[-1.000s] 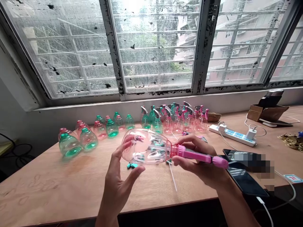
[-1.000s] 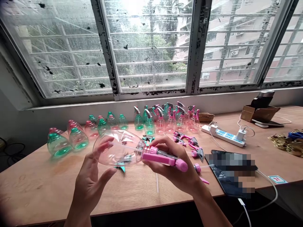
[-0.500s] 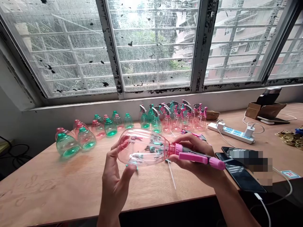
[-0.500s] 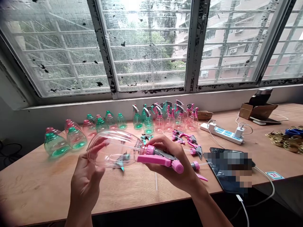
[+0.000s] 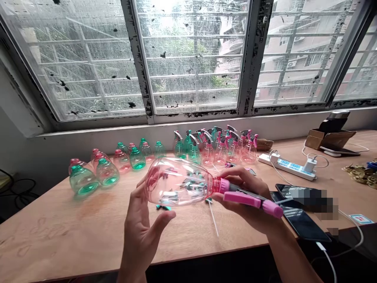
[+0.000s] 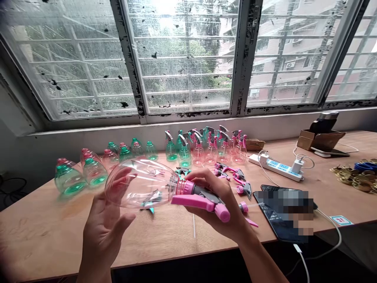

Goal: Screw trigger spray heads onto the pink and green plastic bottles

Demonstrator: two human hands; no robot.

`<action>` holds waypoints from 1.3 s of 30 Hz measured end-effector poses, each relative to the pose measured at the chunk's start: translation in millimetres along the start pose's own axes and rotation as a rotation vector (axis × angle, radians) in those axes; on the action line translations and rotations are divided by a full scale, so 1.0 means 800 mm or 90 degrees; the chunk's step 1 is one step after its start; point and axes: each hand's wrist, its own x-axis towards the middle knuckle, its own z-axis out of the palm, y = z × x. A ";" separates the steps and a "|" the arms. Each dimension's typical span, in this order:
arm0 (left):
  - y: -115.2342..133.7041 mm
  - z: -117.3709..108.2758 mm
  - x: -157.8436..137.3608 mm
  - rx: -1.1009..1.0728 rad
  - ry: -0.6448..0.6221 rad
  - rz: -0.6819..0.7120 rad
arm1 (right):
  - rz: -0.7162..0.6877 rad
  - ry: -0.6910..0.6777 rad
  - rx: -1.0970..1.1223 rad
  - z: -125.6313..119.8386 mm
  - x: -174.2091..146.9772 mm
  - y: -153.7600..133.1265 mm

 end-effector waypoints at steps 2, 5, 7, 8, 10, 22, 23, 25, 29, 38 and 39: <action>0.002 0.001 0.000 -0.010 0.011 -0.009 | 0.015 -0.024 0.009 0.000 0.001 -0.001; 0.002 0.002 0.002 0.001 0.009 0.041 | 0.050 0.011 0.080 0.006 0.006 -0.002; -0.001 0.001 0.002 0.027 0.003 0.089 | 0.063 0.035 0.106 0.009 0.008 -0.003; -0.002 0.000 0.002 0.045 0.000 0.103 | 0.060 0.043 0.108 0.009 0.008 -0.003; -0.005 -0.002 -0.001 0.076 -0.001 0.097 | 0.039 0.052 0.083 0.005 0.008 -0.003; -0.007 -0.008 0.004 0.097 0.012 0.125 | 0.045 0.010 0.065 0.007 0.004 0.004; -0.007 -0.008 0.004 0.105 0.017 0.110 | 0.045 0.008 0.070 0.008 0.004 0.004; -0.005 -0.007 0.002 0.097 0.014 0.077 | 0.018 -0.012 0.031 0.006 0.003 0.002; 0.000 -0.002 0.002 0.055 0.033 0.063 | -0.032 -0.053 -0.101 -0.002 0.001 -0.002; -0.002 -0.002 0.000 0.114 0.025 0.098 | 0.021 0.008 0.009 0.006 0.005 0.001; -0.003 -0.002 -0.002 0.112 0.022 0.074 | 0.010 -0.002 -0.015 0.003 0.004 0.000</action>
